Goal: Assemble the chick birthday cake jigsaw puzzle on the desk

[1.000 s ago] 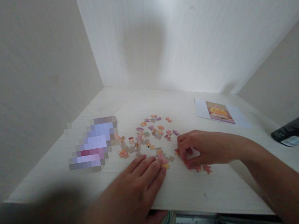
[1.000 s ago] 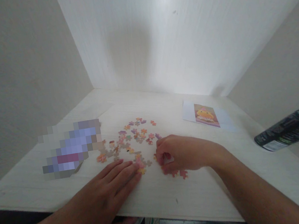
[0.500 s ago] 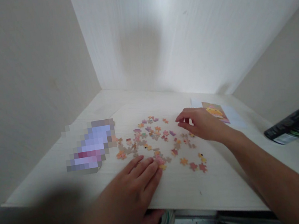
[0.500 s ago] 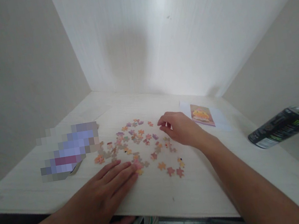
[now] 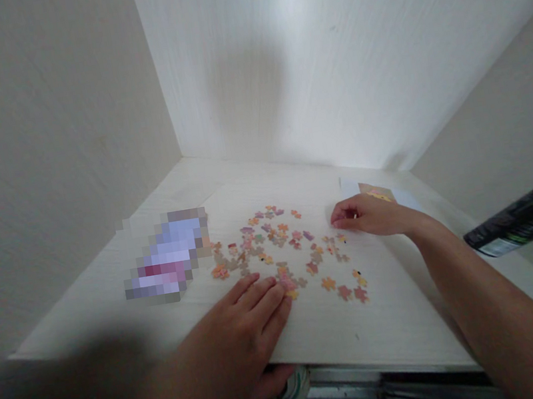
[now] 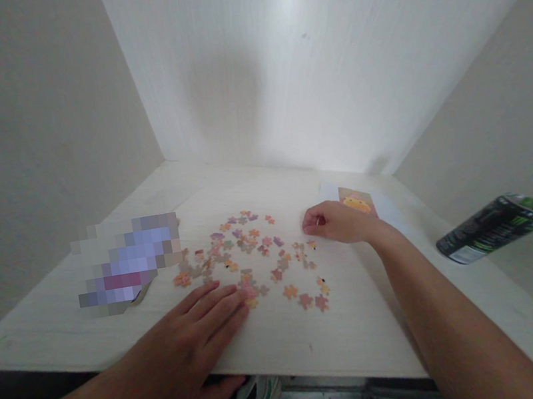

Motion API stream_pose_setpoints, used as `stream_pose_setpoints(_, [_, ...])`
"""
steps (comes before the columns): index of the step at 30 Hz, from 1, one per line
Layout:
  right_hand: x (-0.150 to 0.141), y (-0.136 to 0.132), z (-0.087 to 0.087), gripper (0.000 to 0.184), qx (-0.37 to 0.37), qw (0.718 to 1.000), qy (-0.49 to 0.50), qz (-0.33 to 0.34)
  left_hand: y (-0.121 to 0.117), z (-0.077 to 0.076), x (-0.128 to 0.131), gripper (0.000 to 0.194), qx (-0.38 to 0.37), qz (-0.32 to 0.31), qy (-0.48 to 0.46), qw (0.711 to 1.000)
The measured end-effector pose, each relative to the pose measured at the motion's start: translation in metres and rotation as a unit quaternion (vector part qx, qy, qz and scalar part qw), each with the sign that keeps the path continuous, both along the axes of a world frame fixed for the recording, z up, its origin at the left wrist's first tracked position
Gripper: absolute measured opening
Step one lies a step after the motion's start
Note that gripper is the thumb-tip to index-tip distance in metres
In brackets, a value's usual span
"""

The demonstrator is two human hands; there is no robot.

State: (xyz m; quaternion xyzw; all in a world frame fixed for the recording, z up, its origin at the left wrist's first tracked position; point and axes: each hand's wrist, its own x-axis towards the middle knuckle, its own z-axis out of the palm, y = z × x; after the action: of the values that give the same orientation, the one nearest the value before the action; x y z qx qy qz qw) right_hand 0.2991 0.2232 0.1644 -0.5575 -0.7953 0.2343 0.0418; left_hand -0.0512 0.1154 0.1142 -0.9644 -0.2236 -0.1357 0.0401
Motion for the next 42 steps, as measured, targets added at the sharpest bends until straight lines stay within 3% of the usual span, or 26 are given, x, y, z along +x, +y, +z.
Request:
stream_pose_setpoints(5, [0.013,0.000,0.001,0.036,-0.082,0.996,0.030,0.012,-0.001,0.000,-0.001,0.065,0.011,0.001,-0.006,1.000])
stream_pose_setpoints(15, [0.006,-0.004,0.001,0.028,-0.097,0.992,0.078,0.001,-0.002,-0.001,-0.001,0.066,0.007,0.001,-0.006,1.000])
stream_pose_setpoints(21, [-0.020,-0.011,0.007,0.030,-0.061,0.978,0.196,-0.022,-0.002,0.001,0.000,0.067,-0.024,0.005,0.028,0.999])
stream_pose_setpoints(28, [-0.057,-0.026,0.003,0.025,-0.123,0.938,0.318,-0.056,-0.002,0.004,0.001,0.070,-0.025,0.015,0.036,0.999])
stream_pose_setpoints(35, [-0.080,-0.042,-0.001,0.024,-0.200,0.929,0.310,-0.021,-0.003,0.002,0.003,0.074,-0.038,0.034,0.042,0.998])
stream_pose_setpoints(42, [-0.096,-0.060,-0.006,0.021,-0.135,0.968,0.204,0.062,-0.003,0.004,0.005,0.078,0.000,0.042,0.032,0.999])
